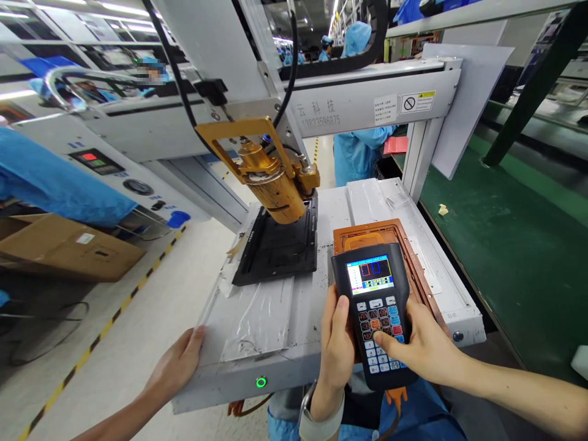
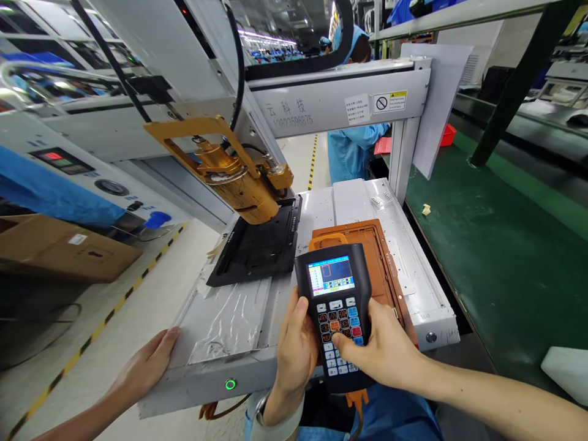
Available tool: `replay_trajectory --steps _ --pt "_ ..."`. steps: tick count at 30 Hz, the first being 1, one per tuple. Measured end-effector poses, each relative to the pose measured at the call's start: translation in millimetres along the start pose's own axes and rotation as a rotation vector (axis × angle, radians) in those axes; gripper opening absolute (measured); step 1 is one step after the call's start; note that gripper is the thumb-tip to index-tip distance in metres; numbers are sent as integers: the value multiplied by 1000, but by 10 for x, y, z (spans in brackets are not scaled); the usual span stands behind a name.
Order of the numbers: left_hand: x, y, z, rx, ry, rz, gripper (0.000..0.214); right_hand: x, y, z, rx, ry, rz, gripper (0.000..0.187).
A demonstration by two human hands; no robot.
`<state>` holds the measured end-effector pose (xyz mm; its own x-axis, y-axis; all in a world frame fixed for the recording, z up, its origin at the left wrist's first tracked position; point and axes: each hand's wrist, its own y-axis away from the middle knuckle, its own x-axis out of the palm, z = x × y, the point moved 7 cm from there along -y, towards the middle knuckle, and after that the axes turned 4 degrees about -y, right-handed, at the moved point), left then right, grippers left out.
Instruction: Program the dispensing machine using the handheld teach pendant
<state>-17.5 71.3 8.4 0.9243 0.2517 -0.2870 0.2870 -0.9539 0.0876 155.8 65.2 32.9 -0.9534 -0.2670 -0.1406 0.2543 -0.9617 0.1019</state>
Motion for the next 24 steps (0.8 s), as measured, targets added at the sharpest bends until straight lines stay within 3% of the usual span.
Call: replay_trajectory --steps 6,8,10,14,16,17,19,22,24 --pt "113 44 63 -32 -98 -38 63 -7 -5 13 -6 -13 -3 27" --pt "-42 -6 120 -25 -125 -40 64 -7 -10 5 1 -7 -3 27" --pt "-519 -143 206 -24 -186 -108 63 -10 -11 1 4 -2 -6 27" --pt "-1979 -576 494 -116 -404 -284 66 -16 -11 6 10 21 -12 27" --pt "-2519 -752 675 -150 -439 -332 74 -20 -13 18 6 39 -16 27" --pt "-2687 -813 777 -169 -458 -340 77 -20 -15 26 2 39 -15 27" --pt "-2844 -886 981 -203 -516 -319 81 -13 -16 40 -8 23 -5 27" --pt "-2865 -910 1178 -205 -547 -302 81 -5 -10 40 -10 1 4 27" --pt "-2856 -898 1190 -180 -502 -334 78 -4 -2 31 -9 0 3 26"
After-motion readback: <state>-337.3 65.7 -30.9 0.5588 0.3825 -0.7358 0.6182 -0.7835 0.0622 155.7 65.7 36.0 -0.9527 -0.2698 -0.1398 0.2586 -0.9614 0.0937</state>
